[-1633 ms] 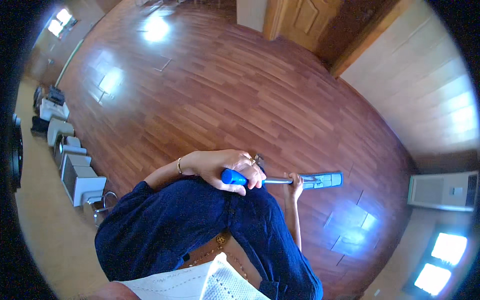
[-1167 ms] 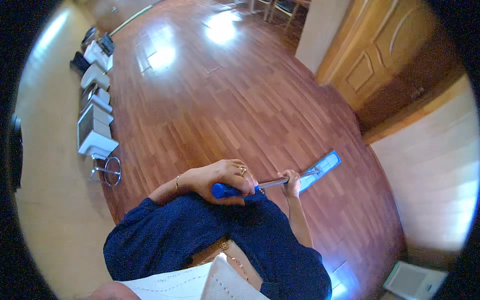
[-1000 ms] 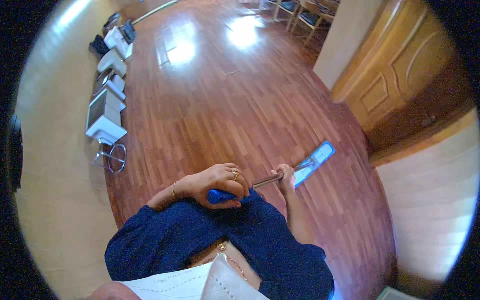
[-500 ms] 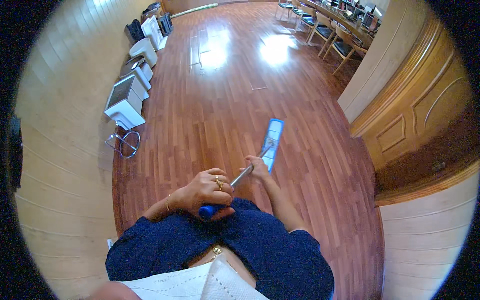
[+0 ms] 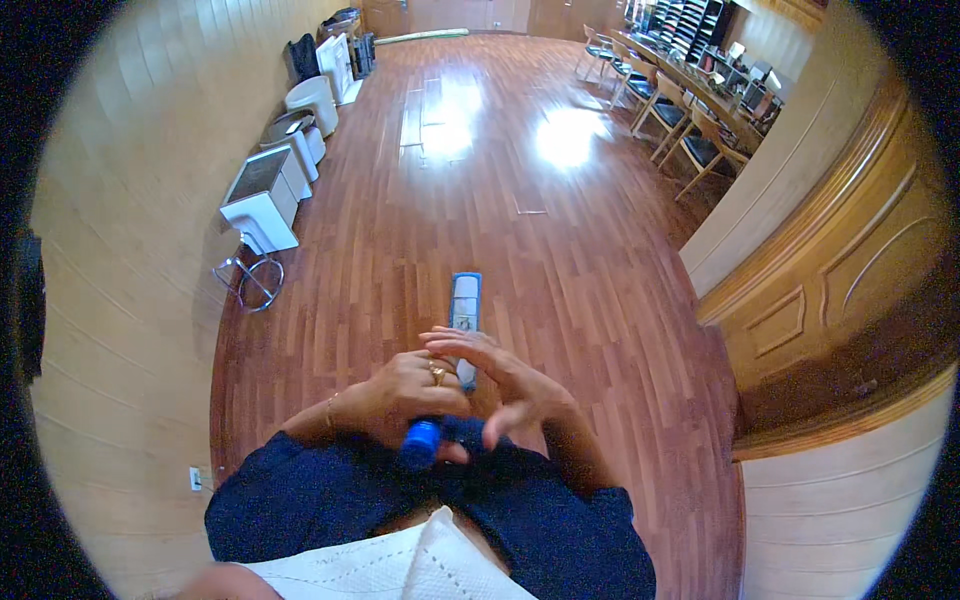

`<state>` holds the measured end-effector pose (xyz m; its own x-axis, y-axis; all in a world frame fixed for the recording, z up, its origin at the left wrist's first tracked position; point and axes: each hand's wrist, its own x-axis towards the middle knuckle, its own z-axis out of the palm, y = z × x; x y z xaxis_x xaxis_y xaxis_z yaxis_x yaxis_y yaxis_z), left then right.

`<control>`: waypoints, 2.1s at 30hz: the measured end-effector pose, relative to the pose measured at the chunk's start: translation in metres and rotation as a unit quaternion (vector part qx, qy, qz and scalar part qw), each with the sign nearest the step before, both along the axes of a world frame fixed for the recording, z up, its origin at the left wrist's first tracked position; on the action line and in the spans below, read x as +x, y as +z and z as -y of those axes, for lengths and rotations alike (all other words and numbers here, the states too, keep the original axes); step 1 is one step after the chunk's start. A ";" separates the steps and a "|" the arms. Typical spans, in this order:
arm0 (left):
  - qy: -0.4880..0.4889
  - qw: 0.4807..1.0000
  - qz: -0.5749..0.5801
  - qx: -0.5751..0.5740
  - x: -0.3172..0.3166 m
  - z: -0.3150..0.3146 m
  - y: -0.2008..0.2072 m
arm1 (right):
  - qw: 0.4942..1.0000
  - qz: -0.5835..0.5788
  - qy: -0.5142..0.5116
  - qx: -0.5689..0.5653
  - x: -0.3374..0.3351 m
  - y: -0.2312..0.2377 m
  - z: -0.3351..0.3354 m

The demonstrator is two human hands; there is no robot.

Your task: Mopping a large wooden floor using a flat mop.

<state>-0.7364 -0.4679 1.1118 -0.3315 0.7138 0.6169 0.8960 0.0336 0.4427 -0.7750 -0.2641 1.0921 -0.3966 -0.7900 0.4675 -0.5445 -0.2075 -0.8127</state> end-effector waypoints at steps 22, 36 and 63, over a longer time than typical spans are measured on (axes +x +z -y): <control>0.232 0.970 0.074 0.011 -0.176 -0.177 -0.392 | 0.972 -0.167 -0.160 0.028 -0.032 -0.181 -0.106; 0.263 0.943 0.194 -0.069 -0.325 -0.249 -0.789 | 0.899 -0.178 -0.368 0.155 -0.100 -0.584 -0.160; -0.033 0.988 0.148 0.012 -0.423 -0.222 -0.967 | 0.886 -0.196 -0.398 0.133 -0.185 -0.774 -0.067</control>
<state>-1.1598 -0.2457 0.1450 -0.4535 0.7255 0.5177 0.7273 -0.0345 0.6854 -0.9604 -0.1970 0.3179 -0.7259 -0.4366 0.5314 -0.6839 0.5401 -0.4905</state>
